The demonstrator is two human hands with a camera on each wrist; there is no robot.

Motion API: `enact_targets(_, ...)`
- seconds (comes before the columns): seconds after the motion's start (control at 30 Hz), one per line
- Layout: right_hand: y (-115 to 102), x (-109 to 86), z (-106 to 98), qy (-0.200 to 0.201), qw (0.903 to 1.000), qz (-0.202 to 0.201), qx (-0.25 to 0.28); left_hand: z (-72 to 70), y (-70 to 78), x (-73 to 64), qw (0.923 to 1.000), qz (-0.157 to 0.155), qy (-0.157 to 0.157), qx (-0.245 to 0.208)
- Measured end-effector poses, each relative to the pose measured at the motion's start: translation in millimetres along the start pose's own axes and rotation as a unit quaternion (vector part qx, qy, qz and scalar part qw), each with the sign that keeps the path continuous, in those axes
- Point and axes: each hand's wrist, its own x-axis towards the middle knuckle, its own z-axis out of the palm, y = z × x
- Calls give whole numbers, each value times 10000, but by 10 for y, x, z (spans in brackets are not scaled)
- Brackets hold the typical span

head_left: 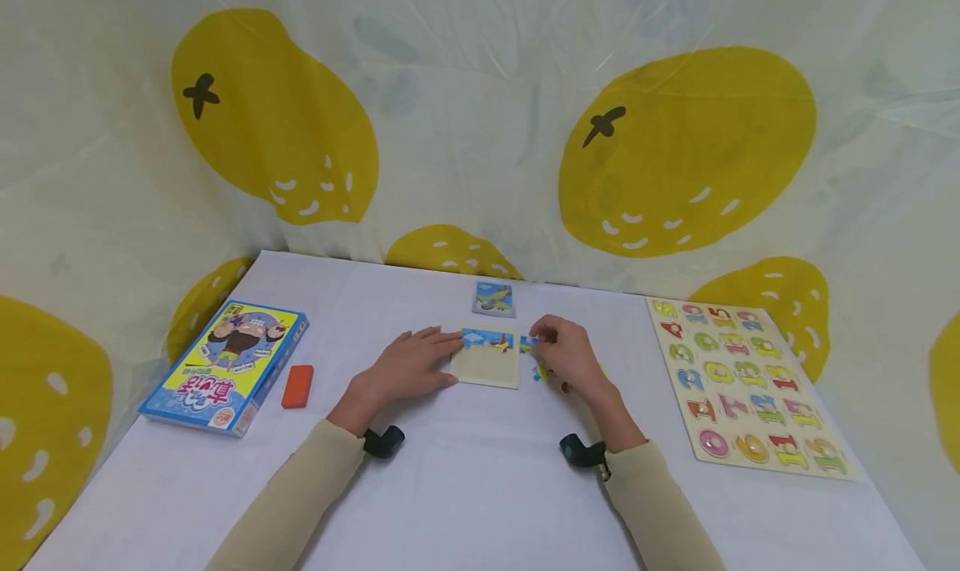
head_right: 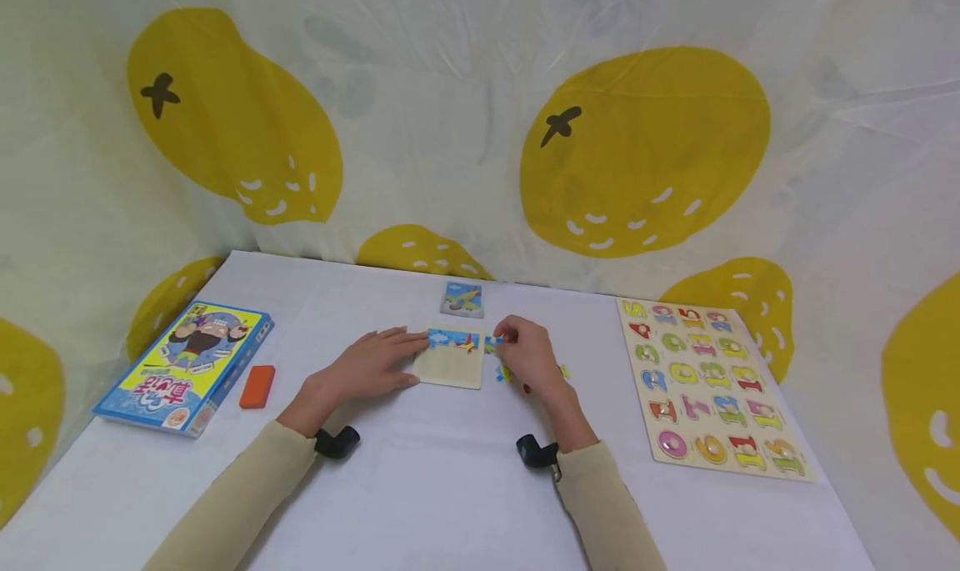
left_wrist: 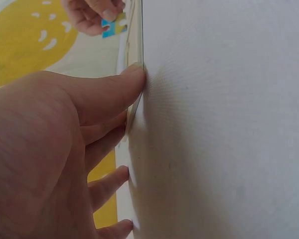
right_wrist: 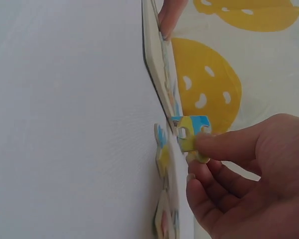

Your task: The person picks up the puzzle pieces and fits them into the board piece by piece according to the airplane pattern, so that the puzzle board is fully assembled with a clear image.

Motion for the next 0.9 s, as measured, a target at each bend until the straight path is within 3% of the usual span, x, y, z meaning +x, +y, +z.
enact_targets(0.3,-149,-10,116,-196,9988,-198,412,13,-21,12,10000,67,60,14)
enact_targets(0.57,-290,-5,342,-422,9955,-219,820,22,-44,24,10000,53,53,-2)
enact_targets(0.9,-366,5,528,-510,9900,-60,1315,1,-14,-7,9999,94,54,-78)
